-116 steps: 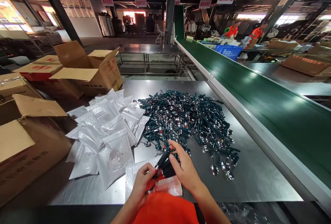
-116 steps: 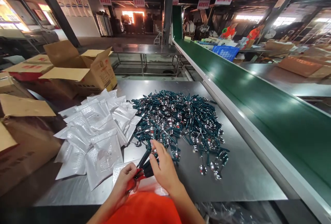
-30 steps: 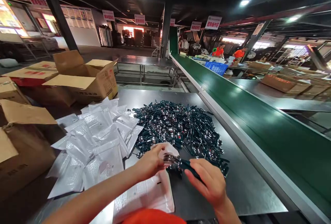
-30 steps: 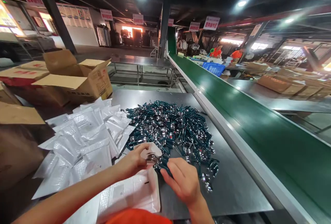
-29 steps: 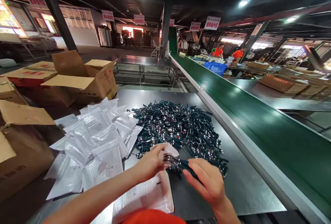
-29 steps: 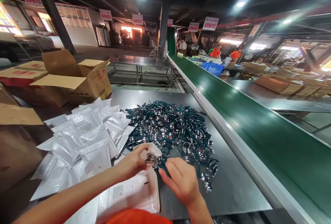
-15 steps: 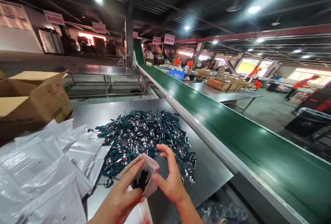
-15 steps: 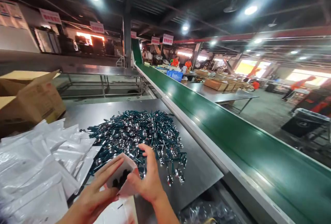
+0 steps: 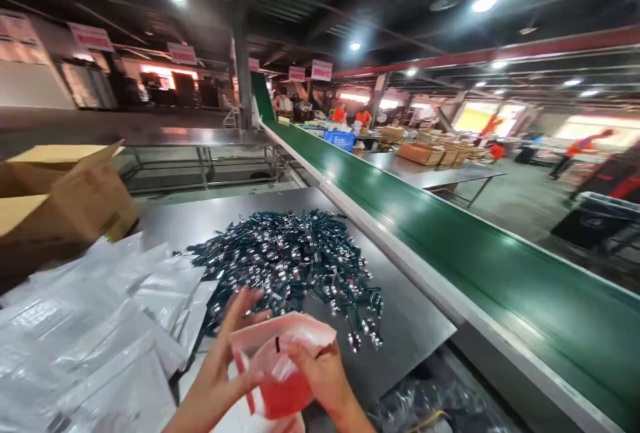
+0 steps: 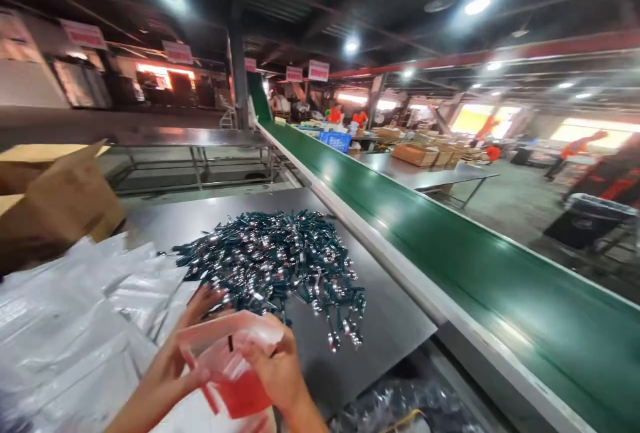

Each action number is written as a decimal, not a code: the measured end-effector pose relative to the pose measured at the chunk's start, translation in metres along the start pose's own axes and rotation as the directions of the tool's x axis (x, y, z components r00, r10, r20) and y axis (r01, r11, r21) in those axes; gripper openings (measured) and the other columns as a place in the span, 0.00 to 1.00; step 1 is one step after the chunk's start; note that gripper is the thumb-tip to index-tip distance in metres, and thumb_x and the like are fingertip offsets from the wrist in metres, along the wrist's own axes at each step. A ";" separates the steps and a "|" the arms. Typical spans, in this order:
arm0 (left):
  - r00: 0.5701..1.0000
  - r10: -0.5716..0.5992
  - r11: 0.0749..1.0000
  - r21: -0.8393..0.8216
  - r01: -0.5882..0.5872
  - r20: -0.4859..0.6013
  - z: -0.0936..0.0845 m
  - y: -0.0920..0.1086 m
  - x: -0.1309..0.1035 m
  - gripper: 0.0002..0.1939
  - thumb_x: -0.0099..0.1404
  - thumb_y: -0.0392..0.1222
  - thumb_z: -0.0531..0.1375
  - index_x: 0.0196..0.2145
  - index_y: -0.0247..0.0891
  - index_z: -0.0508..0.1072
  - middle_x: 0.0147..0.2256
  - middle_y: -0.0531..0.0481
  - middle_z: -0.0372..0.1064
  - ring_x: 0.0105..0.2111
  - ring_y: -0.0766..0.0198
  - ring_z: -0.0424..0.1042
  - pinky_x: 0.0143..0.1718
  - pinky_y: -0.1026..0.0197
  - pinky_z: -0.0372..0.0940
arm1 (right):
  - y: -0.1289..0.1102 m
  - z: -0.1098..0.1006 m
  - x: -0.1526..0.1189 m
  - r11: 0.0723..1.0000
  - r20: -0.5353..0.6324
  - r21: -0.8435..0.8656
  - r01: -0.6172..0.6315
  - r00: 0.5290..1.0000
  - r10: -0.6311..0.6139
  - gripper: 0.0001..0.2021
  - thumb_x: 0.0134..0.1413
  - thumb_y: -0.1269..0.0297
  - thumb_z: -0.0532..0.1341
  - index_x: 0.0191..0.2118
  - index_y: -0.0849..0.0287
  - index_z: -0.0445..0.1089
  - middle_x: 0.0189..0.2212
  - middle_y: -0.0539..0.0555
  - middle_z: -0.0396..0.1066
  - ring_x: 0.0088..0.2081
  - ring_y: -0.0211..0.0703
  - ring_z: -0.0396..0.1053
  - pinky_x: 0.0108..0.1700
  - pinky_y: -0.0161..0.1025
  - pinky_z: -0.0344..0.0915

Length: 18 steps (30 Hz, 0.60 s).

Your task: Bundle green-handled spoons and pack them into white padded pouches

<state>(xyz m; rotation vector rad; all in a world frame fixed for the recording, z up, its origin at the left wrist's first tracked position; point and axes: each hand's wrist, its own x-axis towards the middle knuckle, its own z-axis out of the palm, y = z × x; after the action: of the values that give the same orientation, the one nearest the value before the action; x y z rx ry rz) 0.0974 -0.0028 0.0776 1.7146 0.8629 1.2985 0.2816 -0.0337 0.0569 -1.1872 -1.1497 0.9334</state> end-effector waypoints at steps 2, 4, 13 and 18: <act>0.941 -0.227 0.963 -0.083 0.255 0.250 0.006 0.005 0.001 0.27 0.58 0.66 0.57 0.32 0.37 0.77 0.26 0.47 0.72 0.28 0.58 0.72 0.30 0.58 0.69 | 0.004 0.001 -0.001 0.994 -0.146 -0.092 -0.056 0.988 0.042 0.21 0.42 0.43 0.65 0.25 0.60 0.72 0.21 0.54 0.72 0.25 0.45 0.69 0.27 0.39 0.69; 0.899 -0.354 0.899 -0.170 0.404 0.259 0.015 0.005 0.000 0.30 0.60 0.68 0.54 0.22 0.36 0.73 0.20 0.51 0.66 0.24 0.63 0.65 0.29 0.60 0.65 | 0.009 0.003 0.002 0.975 -0.338 -0.214 -0.063 0.941 -0.014 0.22 0.41 0.42 0.66 0.26 0.60 0.71 0.19 0.53 0.70 0.24 0.46 0.67 0.26 0.40 0.67; 0.916 -0.397 0.851 -0.349 0.392 0.062 0.040 0.015 -0.009 0.23 0.60 0.62 0.58 0.37 0.40 0.78 0.32 0.47 0.74 0.36 0.57 0.70 0.41 0.56 0.67 | -0.043 0.027 0.009 0.516 -0.039 -0.553 0.655 0.598 -0.801 0.05 0.55 0.65 0.63 0.34 0.54 0.65 0.34 0.53 0.63 0.38 0.47 0.63 0.44 0.49 0.60; 0.944 -0.300 0.914 -0.242 0.325 0.136 0.038 0.026 -0.010 0.22 0.66 0.58 0.53 0.40 0.40 0.79 0.40 0.45 0.77 0.39 0.54 0.73 0.45 0.55 0.68 | -0.064 0.046 0.005 0.549 0.102 -0.532 0.645 0.692 -0.715 0.05 0.60 0.67 0.58 0.32 0.56 0.67 0.34 0.54 0.64 0.38 0.47 0.63 0.44 0.48 0.59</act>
<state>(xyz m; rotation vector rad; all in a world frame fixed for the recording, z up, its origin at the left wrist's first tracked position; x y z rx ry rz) 0.1332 -0.0304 0.0904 1.3559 0.8299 1.0527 0.2354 -0.0303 0.1211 -1.0406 -1.6567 -0.1000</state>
